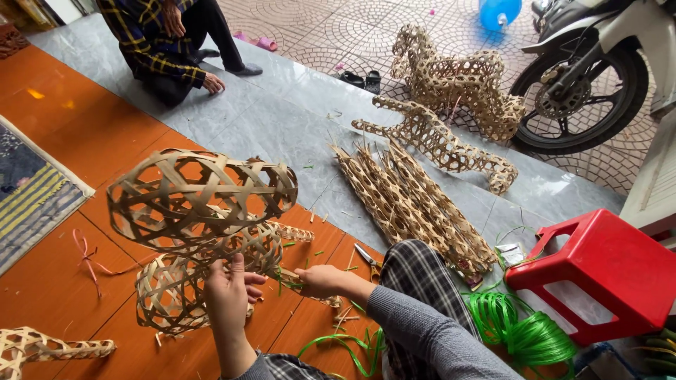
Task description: Tying green plastic strips to a bamboo giraffe frame to secure the structure
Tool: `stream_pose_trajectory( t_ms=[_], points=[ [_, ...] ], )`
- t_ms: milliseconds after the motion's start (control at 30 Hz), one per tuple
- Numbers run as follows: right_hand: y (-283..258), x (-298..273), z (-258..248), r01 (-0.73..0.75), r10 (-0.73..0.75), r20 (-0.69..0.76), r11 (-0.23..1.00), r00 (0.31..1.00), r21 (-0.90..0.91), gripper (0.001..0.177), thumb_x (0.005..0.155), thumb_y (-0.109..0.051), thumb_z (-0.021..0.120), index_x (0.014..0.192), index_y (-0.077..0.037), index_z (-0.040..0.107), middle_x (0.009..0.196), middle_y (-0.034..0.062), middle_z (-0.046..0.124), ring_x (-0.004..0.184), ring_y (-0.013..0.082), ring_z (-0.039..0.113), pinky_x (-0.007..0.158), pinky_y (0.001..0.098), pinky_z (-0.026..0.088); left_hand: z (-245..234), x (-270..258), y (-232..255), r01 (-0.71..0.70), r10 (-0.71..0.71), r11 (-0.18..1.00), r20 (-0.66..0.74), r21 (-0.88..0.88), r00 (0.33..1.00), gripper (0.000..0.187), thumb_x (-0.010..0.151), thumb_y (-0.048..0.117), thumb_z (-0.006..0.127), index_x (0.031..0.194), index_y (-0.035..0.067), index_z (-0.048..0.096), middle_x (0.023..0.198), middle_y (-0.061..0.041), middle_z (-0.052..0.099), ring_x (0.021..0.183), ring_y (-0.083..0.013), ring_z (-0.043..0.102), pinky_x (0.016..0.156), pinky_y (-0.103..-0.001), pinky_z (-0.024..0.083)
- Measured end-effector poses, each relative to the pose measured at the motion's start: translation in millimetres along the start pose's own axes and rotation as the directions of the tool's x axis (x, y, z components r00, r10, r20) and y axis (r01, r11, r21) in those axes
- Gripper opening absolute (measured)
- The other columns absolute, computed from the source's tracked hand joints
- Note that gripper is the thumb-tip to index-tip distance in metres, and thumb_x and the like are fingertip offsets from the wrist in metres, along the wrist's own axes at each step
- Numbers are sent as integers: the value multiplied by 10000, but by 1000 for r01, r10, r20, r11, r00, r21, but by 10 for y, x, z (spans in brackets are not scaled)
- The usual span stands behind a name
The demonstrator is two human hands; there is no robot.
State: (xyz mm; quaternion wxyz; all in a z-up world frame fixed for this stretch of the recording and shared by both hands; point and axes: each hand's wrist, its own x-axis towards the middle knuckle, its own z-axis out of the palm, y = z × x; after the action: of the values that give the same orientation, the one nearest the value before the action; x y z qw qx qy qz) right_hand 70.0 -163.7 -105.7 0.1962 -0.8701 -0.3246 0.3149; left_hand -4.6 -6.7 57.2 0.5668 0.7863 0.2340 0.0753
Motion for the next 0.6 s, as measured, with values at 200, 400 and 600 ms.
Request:
stream_pose_trajectory(
  t_ms=[200, 400, 600],
  points=[
    [-82, -81, -79, -76, 77, 18, 997, 997, -31, 333, 948, -385, 477, 1093, -88, 432, 876, 162, 640, 746, 371, 622, 619, 479, 478, 78, 52, -94, -63, 63, 998, -19, 1, 998, 298, 1033, 318, 438, 945, 44, 518, 582, -140, 692, 330, -205, 547, 309, -290, 429],
    [17, -107, -52, -111, 105, -93, 992, 990, -60, 425, 952, -392, 593, 1196, -49, 535, 756, 13, 561, 642, 144, 544, 496, 270, 498, 110, 6, -136, -172, 177, 984, -116, 54, 977, 311, 999, 314, 520, 851, 50, 592, 544, -93, 666, 335, -159, 545, 273, -262, 403],
    [32, -283, -176, 70, -58, -457, 997, 887, 9, 359, 1055, -322, 393, 785, -90, 445, 612, 90, 553, 530, 296, 552, 496, 448, 432, 33, 71, -235, -171, 170, 985, -38, -33, 985, 295, 980, 299, 514, 1005, 18, 600, 613, -107, 703, 390, -169, 593, 348, -244, 468]
  ],
)
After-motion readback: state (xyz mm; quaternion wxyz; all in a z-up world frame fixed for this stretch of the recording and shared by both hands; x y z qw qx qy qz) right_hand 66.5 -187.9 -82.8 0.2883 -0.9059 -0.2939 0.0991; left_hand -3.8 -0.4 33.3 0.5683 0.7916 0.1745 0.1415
